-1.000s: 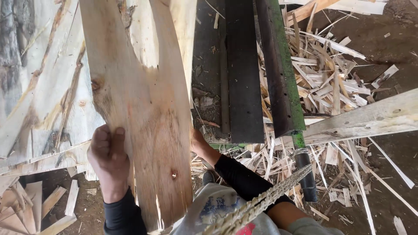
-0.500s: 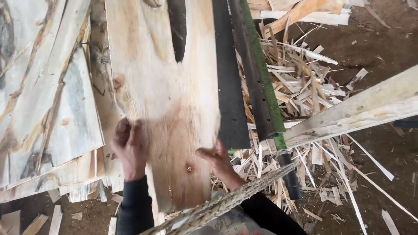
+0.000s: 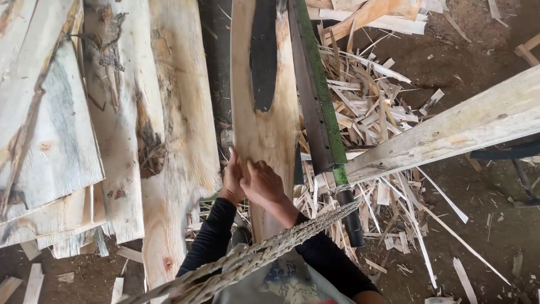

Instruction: Stripping bark from wooden planks using a large blade.

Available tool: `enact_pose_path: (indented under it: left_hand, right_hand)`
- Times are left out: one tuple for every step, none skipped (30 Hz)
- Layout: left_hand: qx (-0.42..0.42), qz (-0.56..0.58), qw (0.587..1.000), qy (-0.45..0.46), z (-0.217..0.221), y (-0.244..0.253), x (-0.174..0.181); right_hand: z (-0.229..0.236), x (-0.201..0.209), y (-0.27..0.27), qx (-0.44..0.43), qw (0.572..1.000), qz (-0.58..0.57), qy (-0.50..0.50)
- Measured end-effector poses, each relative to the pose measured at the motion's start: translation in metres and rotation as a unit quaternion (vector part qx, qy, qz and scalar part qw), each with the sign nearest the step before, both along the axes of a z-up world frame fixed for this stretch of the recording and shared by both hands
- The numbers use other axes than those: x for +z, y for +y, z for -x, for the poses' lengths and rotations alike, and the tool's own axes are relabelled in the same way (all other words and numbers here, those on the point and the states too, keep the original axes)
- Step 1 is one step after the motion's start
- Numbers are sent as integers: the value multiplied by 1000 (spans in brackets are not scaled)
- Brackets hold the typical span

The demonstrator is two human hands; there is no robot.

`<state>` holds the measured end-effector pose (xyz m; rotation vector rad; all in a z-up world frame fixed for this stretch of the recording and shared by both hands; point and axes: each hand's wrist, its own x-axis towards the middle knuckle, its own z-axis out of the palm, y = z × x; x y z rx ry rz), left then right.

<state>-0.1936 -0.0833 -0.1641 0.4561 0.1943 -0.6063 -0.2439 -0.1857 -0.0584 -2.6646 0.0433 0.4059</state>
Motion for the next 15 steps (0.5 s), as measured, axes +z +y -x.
enact_pose_path:
  left_hand:
    - [13,-27,999,30,2,9,-20]
    - [25,-54,997,57,1,18,-38]
    - [28,-53,997,57,-1,22,-60]
    - [3,-201,979,10,0,27,-83]
    - [-23,-345,938,-38,2,31,-107]
    - [-24,-343,938,-38,1,29,-105]
    - [8,-358,930,-88,1,27,-103]
    - [39,-372,918,-134,7,27,-103]
    - [38,-371,919,-130,11,24,-104]
    - [55,-322,938,-118,4,20,-103]
    - [71,-272,954,-106,-3,15,-102]
    - [71,-270,954,-106,0,10,-95]
    - [57,-251,963,-79,4,4,-88]
    - [43,-232,970,-53,5,-2,-82]
    - [44,-231,971,-54,8,-10,-91]
  right_hand:
    - [6,-16,1,31,999,-18,31]
    - [8,-30,1,63,996,-35,58]
    - [17,-50,-10,66,996,-34,58]
    - [29,-71,-21,90,993,-71,-32]
    - [42,-92,-32,113,980,-106,-122]
    - [51,-92,-47,113,981,-104,-121]
    - [60,-92,-63,67,978,-185,-69]
    - [75,-92,-77,21,964,-264,-11]
    - [95,-106,-98,20,965,-262,-6]
    - [105,-119,-121,-51,927,-371,37]
    - [115,-131,-144,-121,870,-472,80]
    - [129,-131,-159,-121,871,-470,80]
    - [143,-132,-175,-220,804,-547,79]
    - [155,-133,-190,-314,721,-613,75]
    - [153,-104,-196,-313,722,-612,75]
